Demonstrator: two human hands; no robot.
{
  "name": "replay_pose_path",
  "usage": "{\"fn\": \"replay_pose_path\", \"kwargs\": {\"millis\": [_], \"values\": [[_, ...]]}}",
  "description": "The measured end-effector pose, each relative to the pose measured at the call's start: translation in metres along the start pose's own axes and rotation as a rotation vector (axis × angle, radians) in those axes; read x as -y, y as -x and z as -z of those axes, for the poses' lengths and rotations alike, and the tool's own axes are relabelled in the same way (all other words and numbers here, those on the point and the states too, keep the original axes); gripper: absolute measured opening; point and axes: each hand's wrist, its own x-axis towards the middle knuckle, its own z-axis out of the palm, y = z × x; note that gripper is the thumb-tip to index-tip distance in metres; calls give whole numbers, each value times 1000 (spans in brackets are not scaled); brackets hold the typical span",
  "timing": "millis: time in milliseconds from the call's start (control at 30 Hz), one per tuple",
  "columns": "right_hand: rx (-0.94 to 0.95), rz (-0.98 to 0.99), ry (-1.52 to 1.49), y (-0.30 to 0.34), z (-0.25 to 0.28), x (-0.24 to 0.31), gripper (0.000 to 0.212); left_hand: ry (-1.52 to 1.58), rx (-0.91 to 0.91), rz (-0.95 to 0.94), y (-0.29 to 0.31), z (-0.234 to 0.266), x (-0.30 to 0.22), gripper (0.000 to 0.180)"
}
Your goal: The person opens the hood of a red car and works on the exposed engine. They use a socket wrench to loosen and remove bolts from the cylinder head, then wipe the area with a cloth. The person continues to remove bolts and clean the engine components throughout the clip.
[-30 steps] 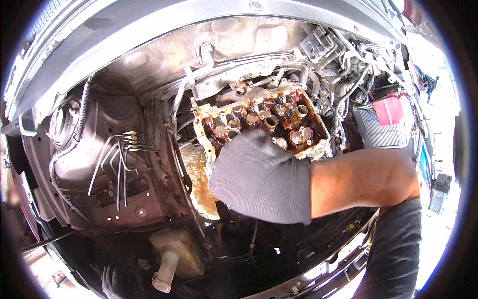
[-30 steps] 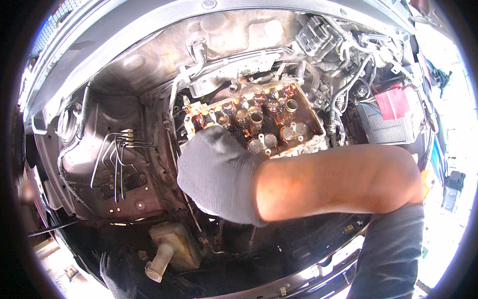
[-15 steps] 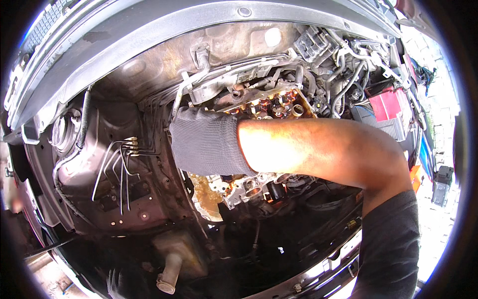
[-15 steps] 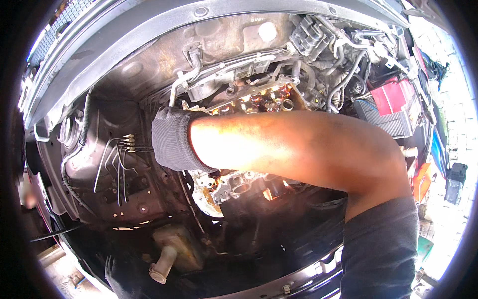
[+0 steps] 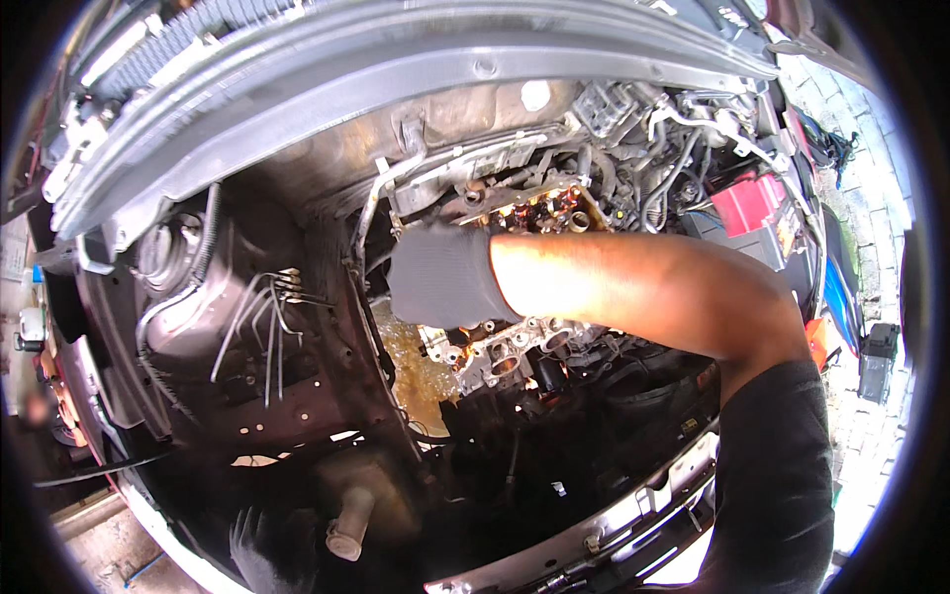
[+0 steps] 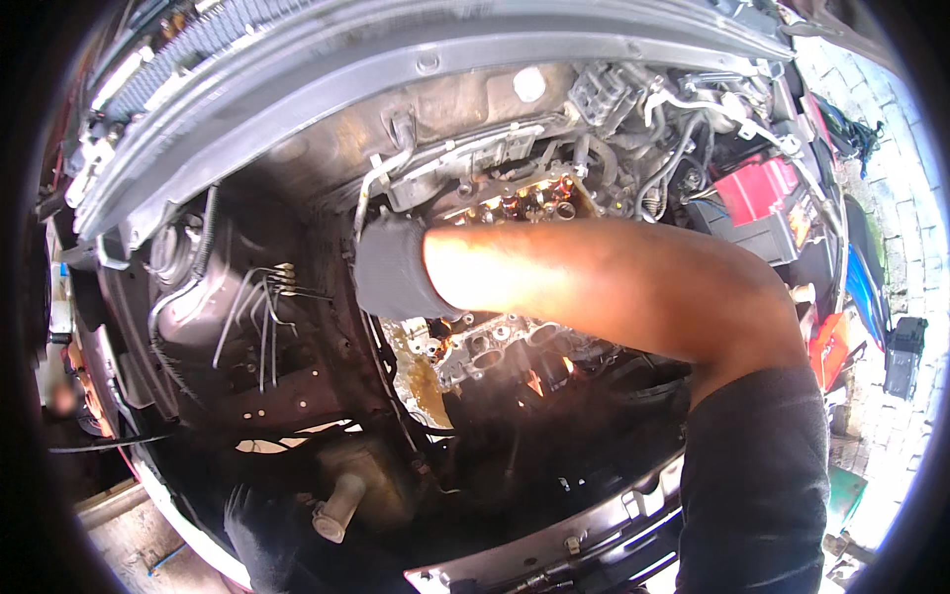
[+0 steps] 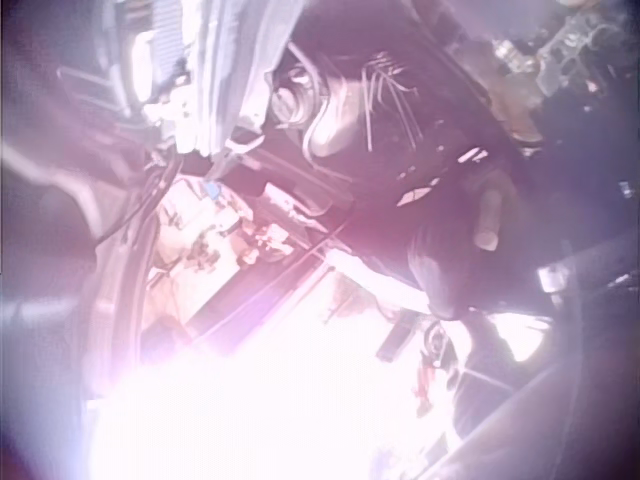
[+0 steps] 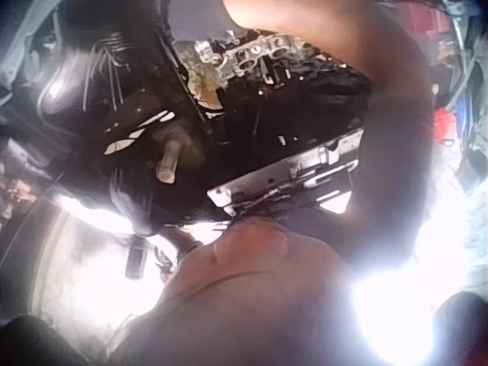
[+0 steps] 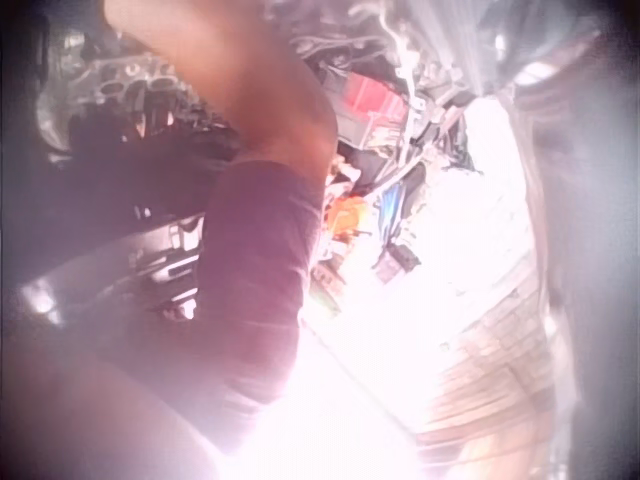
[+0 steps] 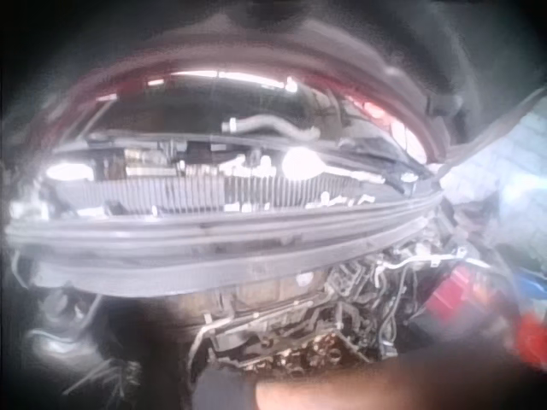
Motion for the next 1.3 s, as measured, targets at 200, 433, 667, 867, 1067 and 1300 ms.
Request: {"fn": "replay_pose_path", "kwargs": {"millis": [200, 433, 667, 867, 1067, 1300], "values": [[-30, -281, -85, 73, 36, 20, 17, 32, -58, 16, 28, 18, -7, 10], [-684, -725, -461, 227, 58, 158, 41, 146, -280, -4, 38, 15, -6, 13], [-863, -937, -403, 301, 72, 326, 34, 103, -257, -70, 40, -5, 11, 17], [-739, -1772, -419, 405, -31, 421, 29, 163, -232, -102, 43, -17, 31, 32], [-718, -1893, -400, 453, -190, 465, 52, 410, -354, -287, 47, 2, -7, 34], [-286, -1867, -418, 438, -153, 454, 71, 514, 7, -341, 123, 5, -114, 20]]}}
